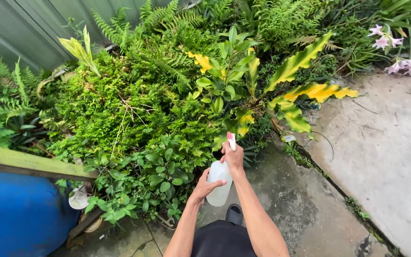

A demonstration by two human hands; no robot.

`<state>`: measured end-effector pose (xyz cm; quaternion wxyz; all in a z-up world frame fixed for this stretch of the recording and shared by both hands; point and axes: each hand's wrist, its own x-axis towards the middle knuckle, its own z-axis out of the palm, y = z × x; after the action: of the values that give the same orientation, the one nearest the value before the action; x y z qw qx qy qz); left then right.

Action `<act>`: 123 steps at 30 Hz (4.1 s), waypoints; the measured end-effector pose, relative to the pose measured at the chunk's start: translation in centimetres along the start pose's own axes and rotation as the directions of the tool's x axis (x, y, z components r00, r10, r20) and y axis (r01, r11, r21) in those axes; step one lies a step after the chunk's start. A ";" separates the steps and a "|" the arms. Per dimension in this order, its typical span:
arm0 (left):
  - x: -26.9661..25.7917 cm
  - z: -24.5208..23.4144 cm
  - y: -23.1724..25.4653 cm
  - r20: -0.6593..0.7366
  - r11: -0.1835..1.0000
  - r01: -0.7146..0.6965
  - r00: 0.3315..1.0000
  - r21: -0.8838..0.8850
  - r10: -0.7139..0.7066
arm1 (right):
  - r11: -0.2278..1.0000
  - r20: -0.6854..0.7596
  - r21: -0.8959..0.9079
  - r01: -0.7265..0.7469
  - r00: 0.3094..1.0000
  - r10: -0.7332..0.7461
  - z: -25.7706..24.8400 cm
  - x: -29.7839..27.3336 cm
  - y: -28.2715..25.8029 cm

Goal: The person uses a white spray bottle to mist water onto various outdoor plants along a concrete path. They move along the path, spraying different plant clusters including ferns and flowering plants.

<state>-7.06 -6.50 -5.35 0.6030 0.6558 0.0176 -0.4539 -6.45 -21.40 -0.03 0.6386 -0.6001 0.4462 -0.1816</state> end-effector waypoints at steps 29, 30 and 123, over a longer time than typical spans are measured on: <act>1.5 7.9 -1.7 -0.116 0.991 0.001 0.993 -0.134 -0.016 | 0.993 0.196 0.101 -0.056 0.980 0.035 -5.8 4.5 -0.4; 1.2 7.7 -1.3 -0.115 0.988 -0.002 0.993 -0.152 -0.016 | 0.992 0.213 0.108 -0.067 0.976 0.042 -5.3 4.4 -0.7; 8.4 -9.3 8.8 -0.007 0.997 -0.017 1.000 -0.073 0.016 | 0.999 -0.046 0.032 -0.003 0.999 0.004 12.4 9.6 -2.4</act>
<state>8.25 -5.78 -4.98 0.6303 0.6348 0.0307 -0.4459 9.21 -21.79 -2.61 0.6379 -0.5849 0.4588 -0.2012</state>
